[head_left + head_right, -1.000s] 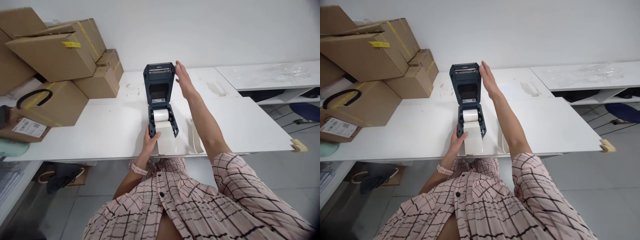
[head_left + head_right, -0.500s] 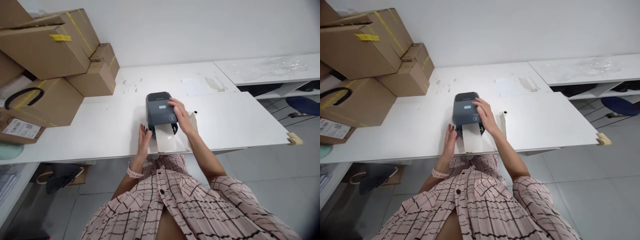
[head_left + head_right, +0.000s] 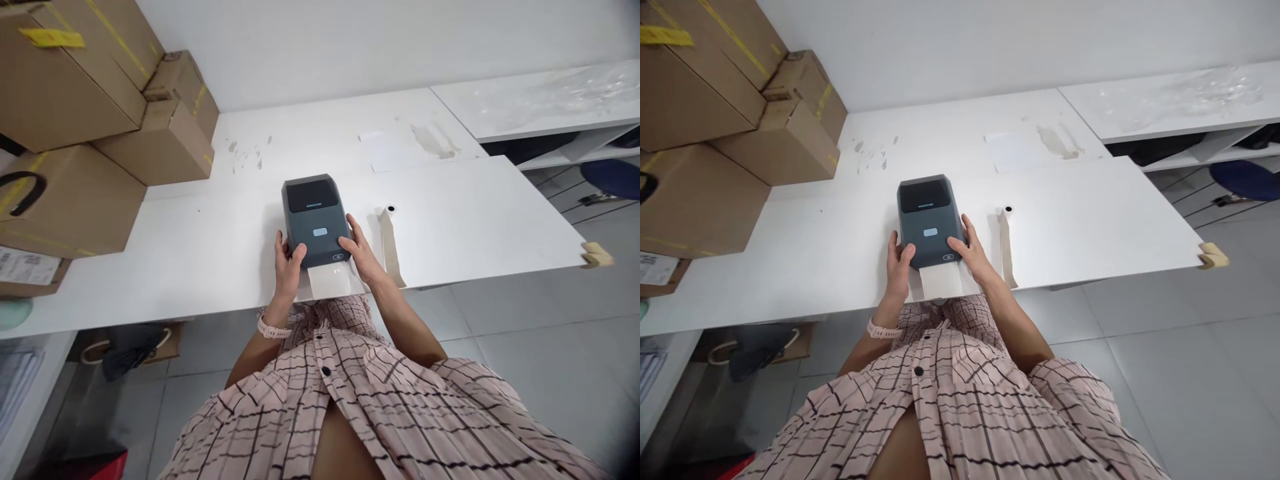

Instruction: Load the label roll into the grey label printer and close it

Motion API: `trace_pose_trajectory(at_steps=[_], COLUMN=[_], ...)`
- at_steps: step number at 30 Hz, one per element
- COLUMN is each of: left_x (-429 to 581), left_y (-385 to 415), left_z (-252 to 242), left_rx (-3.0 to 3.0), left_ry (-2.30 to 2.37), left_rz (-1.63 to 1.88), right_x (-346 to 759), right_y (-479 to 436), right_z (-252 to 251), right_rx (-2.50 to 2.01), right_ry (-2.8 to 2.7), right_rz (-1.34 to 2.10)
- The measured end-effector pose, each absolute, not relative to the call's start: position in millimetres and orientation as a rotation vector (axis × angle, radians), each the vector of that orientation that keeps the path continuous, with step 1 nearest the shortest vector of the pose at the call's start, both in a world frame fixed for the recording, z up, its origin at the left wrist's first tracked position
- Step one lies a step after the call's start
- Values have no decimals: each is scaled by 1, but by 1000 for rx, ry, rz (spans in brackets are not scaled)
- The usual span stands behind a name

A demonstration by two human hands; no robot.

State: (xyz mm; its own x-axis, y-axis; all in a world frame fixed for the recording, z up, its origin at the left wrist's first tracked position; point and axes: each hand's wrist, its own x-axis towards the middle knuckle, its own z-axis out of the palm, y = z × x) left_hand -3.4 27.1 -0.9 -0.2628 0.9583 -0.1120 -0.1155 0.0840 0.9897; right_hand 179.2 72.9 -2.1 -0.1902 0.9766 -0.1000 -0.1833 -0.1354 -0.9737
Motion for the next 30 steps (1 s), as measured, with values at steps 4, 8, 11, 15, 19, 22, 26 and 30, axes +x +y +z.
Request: trace_pose_trajectory(at_steps=[4, 8, 11, 15, 19, 22, 26, 30], left_x=[0, -3, -5, 3, 15, 19, 18, 6], left_y=[31, 30, 11, -24, -33, -26, -23, -32], left_z=[-7, -4, 1, 4, 13, 26, 28, 9], left_rx=[994, 1030, 1091, 1016, 850, 781, 866, 974], left_ry=[1389, 1367, 1538, 1709, 1307, 1163, 1179, 1293], left_rz=[1479, 1435, 1474, 1358, 865, 895, 904, 833], right_x=[179, 179, 178, 174, 171, 171, 175, 177], right_y=[75, 78, 76, 74, 75, 75, 69, 64], right_z=[-12, -17, -15, -13, -17, -19, -5, 24], right_rx=[-1039, -1025, -1029, -1025, -1026, -1043, -1125, -1050], right_ry=[-1154, -1177, -1152, -1113, -1124, -1156, -1404, -1837], right_rz=[1432, 1415, 1426, 1411, 1381, 1369, 994, 350])
